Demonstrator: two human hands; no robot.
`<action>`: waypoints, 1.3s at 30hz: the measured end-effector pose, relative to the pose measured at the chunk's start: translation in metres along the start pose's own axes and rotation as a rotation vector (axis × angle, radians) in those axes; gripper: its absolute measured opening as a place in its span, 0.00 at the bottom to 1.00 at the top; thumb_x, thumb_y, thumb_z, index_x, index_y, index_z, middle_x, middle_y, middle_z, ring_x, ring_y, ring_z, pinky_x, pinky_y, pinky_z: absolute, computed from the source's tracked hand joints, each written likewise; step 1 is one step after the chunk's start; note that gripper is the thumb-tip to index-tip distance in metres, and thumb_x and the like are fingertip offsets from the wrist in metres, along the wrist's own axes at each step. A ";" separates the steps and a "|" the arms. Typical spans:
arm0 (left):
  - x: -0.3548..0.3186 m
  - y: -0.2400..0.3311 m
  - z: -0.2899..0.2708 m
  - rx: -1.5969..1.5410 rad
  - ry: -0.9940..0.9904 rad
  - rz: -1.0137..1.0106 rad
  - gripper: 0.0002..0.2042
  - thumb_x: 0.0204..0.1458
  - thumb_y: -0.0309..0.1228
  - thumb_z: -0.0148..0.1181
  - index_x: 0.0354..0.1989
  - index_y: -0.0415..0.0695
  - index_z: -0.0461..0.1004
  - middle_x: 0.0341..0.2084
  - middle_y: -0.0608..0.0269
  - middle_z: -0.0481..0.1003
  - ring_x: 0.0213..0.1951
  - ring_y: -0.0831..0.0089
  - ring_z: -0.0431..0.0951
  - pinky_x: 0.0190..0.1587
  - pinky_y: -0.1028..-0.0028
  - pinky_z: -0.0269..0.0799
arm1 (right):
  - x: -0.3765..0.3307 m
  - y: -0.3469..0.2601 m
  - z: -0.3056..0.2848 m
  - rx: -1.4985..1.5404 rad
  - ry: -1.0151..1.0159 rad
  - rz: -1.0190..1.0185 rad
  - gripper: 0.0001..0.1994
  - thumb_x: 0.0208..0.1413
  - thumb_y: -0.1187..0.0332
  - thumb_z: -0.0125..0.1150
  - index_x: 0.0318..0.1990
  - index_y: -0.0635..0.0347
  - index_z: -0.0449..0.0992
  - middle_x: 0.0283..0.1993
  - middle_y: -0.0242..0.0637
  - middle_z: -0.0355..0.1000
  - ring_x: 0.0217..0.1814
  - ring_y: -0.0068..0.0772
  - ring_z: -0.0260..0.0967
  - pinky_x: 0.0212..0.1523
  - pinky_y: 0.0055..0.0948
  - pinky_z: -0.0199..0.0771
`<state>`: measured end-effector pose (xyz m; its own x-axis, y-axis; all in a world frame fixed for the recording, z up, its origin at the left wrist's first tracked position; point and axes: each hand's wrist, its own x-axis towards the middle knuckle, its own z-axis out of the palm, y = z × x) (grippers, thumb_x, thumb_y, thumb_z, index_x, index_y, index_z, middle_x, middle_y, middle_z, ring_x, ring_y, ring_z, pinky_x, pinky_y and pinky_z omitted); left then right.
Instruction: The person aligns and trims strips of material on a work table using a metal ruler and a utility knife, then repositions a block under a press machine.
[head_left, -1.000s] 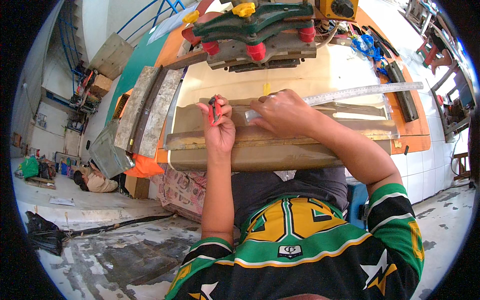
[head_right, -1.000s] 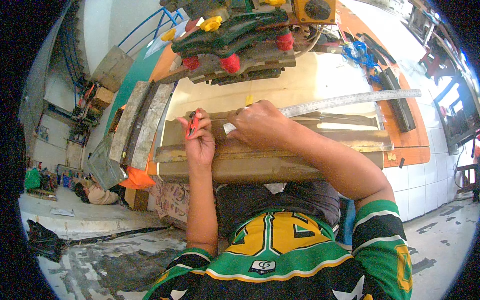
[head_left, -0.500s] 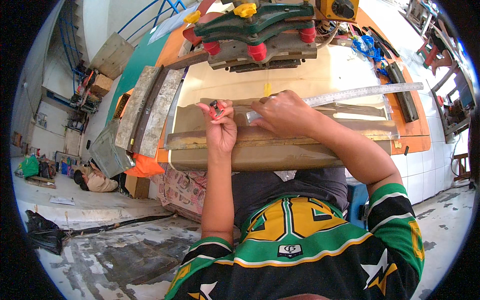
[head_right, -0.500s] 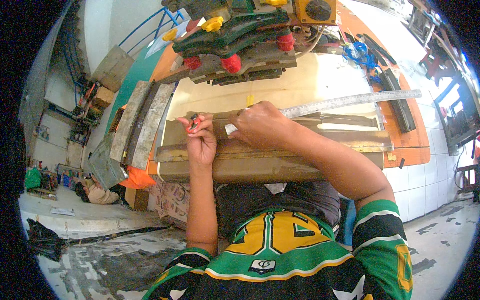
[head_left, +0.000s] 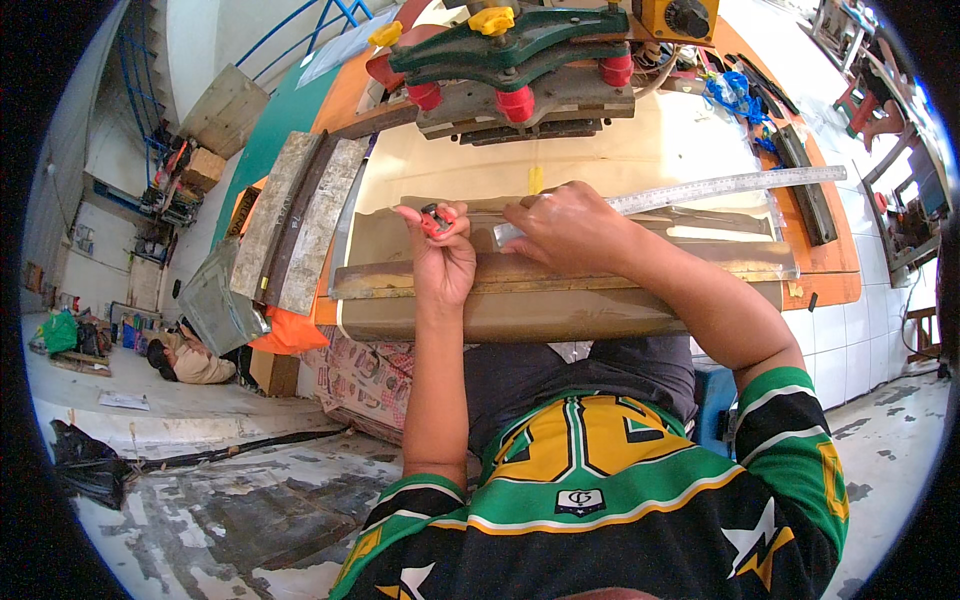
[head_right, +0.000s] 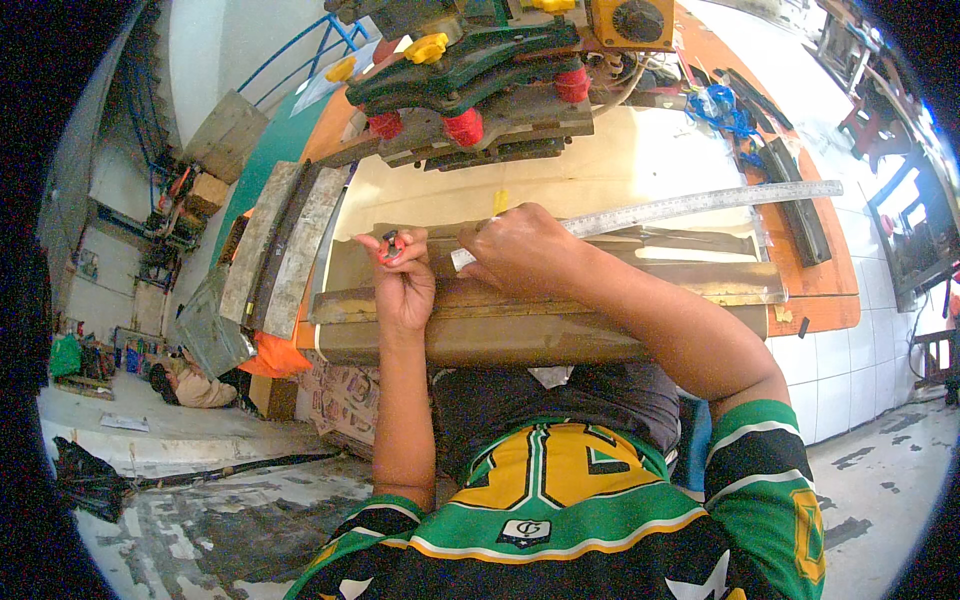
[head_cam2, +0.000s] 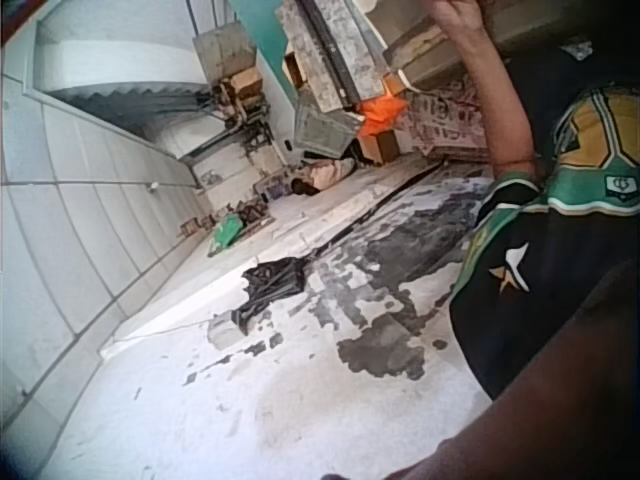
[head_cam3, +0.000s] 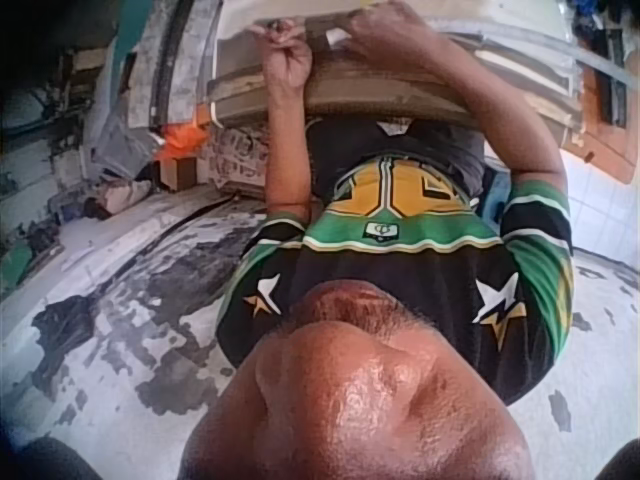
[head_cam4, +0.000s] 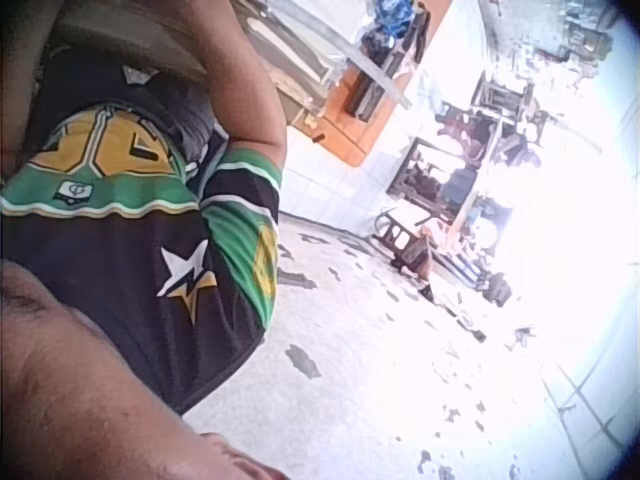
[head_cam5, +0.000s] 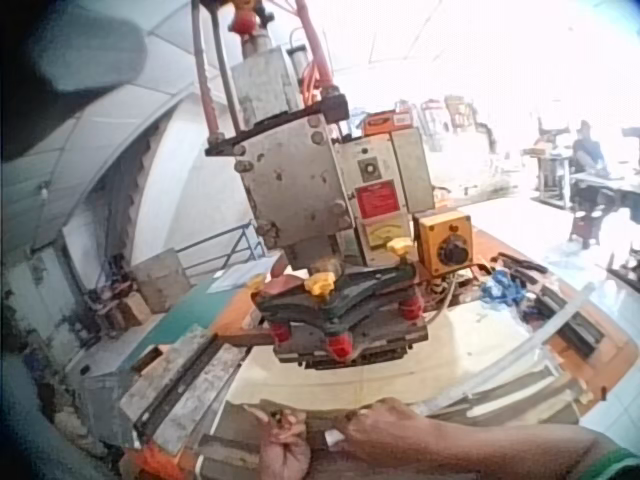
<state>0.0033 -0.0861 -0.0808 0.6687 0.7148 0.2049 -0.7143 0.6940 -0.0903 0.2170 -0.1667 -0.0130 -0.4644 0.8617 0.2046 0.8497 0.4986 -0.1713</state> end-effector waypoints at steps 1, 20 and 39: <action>0.000 0.000 0.000 0.002 -0.006 -0.002 0.29 0.59 0.48 0.61 0.40 0.23 0.69 0.35 0.57 0.65 0.30 0.73 0.72 0.32 0.83 0.81 | 0.000 0.000 0.000 -0.001 0.001 -0.003 0.20 0.63 0.51 0.59 0.44 0.62 0.76 0.28 0.47 0.78 0.31 0.52 0.80 0.33 0.49 0.78; 0.000 0.003 -0.004 0.004 0.026 -0.012 0.28 0.58 0.46 0.63 0.40 0.22 0.70 0.35 0.56 0.66 0.31 0.73 0.73 0.33 0.83 0.82 | 0.000 0.002 0.004 -0.016 0.032 -0.028 0.20 0.63 0.52 0.58 0.45 0.61 0.77 0.28 0.48 0.79 0.31 0.52 0.80 0.33 0.49 0.78; 0.000 0.002 -0.003 -0.002 0.027 -0.011 0.28 0.59 0.46 0.63 0.40 0.22 0.70 0.35 0.55 0.66 0.31 0.72 0.73 0.32 0.83 0.81 | 0.000 0.000 0.001 -0.006 0.008 -0.023 0.20 0.63 0.51 0.59 0.44 0.63 0.76 0.26 0.48 0.78 0.31 0.52 0.80 0.33 0.49 0.78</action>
<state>0.0020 -0.0844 -0.0841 0.6817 0.7093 0.1794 -0.7065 0.7019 -0.0906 0.2172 -0.1664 -0.0139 -0.4817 0.8494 0.2158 0.8404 0.5175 -0.1610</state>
